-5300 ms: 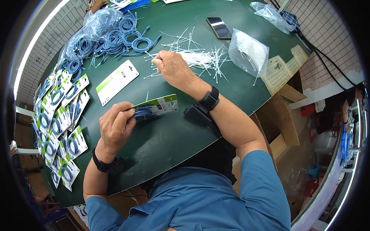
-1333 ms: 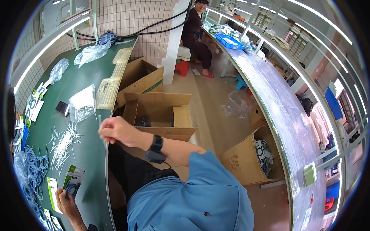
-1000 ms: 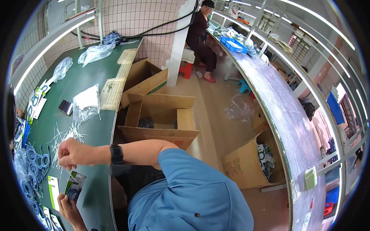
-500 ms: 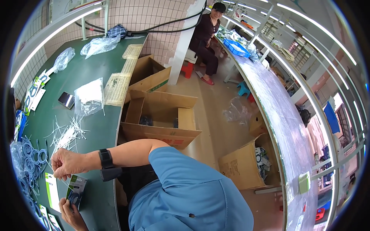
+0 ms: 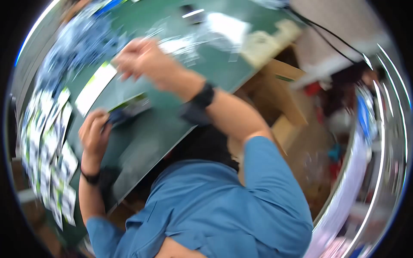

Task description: The person picks up a cable and a card, positions the cable against the card, and secures it by threading a cable tie through the holes. After tightening the tie, they place the packaged cable into a box and repeat the process.

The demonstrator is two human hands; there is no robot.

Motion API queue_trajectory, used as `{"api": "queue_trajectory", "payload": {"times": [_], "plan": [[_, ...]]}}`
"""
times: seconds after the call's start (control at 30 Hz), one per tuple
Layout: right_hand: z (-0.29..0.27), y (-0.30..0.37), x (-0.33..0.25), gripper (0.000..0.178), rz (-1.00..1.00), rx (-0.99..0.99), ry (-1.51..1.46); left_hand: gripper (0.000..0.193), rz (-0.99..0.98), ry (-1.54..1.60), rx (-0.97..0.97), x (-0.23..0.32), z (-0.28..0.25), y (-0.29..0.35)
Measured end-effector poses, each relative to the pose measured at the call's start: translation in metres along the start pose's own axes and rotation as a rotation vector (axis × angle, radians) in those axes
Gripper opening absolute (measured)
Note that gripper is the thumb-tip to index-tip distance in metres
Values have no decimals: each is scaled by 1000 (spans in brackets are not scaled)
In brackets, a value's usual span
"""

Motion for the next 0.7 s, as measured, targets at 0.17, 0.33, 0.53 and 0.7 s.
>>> {"api": "queue_trajectory", "payload": {"times": [0.17, 0.33, 0.53, 0.7], "plan": [[36, -48, 21, 16, 73, -171, -26, 27, -59, -53, -32, 6, -17, 9], [67, -73, 67, 18, 246, -299, 36, 26, -90, -53, 4, -4, -19, 21], [72, -74, 104, 20, 349, -349, -5, 26, -103, -22, 25, -13, -12, 22], [70, -71, 119, 22, 403, -398, -10, 27, -81, -15, 40, -15, -11, 21]]}}
Point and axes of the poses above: each hand's wrist, its own y-axis away from the middle knuckle, its own z-axis out of the palm, x = y × z, the point moved 9 cm from there along -y, towards the middle knuckle, and after that the axes turned 8 degrees about -x, right-handed, at the moved point
